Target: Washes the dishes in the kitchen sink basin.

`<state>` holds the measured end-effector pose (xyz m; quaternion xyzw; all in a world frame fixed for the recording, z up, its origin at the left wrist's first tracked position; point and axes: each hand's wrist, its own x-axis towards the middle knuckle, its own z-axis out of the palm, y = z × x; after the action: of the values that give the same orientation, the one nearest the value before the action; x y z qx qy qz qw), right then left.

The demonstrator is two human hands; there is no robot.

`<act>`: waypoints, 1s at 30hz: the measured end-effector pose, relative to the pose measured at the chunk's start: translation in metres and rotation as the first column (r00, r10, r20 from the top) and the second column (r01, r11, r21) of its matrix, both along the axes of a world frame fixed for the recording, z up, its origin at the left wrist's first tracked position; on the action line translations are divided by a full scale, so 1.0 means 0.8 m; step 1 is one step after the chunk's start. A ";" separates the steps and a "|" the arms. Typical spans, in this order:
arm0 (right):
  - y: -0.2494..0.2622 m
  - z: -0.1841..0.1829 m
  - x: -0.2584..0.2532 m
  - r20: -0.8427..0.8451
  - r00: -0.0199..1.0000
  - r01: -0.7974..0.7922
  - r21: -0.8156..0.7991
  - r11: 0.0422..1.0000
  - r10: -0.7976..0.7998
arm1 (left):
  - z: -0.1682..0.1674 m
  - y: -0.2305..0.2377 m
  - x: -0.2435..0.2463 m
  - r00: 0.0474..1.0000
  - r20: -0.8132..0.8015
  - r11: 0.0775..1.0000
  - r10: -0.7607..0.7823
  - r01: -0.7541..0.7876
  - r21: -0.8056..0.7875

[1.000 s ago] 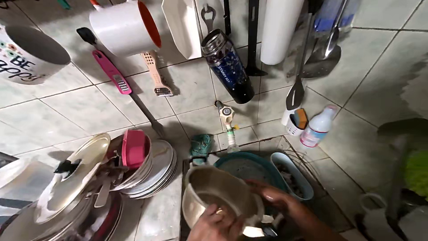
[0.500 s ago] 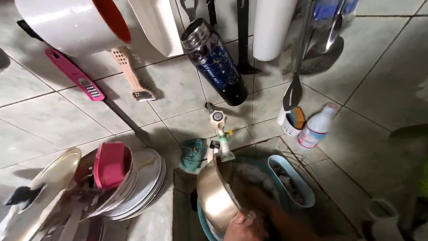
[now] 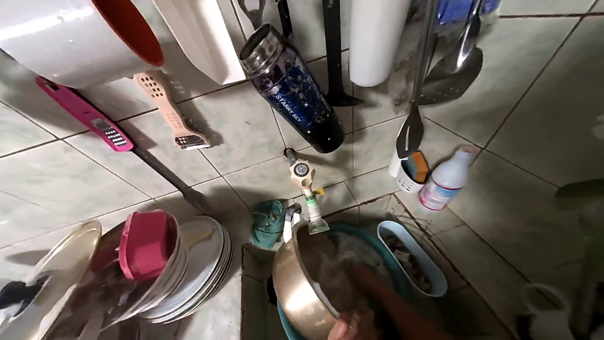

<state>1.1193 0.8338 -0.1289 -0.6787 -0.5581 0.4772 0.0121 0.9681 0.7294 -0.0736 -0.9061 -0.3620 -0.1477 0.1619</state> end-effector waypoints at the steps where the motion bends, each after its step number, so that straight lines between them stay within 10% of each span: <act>1: 0.003 0.006 0.004 0.017 1.000 0.025 -0.013 1.000 -0.025 | 0.006 -0.005 -0.004 0.999 -0.008 0.998 0.038 -0.039 -0.048; 13: -0.016 0.096 0.083 -0.097 0.961 0.275 0.224 0.935 -0.259 | -0.024 -0.019 -0.032 0.935 0.339 0.923 -0.101 0.216 -0.319; 19: -0.025 0.179 0.063 0.151 0.962 0.161 0.363 0.918 -0.229 | -0.033 -0.003 -0.023 0.852 0.515 0.738 -0.093 0.406 -0.539; 24: -0.014 0.212 0.024 0.391 0.917 -0.064 0.344 0.937 -0.081 | -0.057 0.051 -0.039 0.992 0.112 0.432 -0.055 0.125 -0.893; 30: 0.012 0.213 0.014 0.500 0.865 -0.174 0.223 0.959 0.041 | -0.075 0.109 -0.059 0.978 -0.166 0.443 -0.126 -0.094 -0.892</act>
<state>1.1302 0.8436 0.0412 -0.7373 -0.6379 0.2120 -0.0677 0.9210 0.8168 -0.1332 -0.8680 -0.3576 0.1598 -0.3052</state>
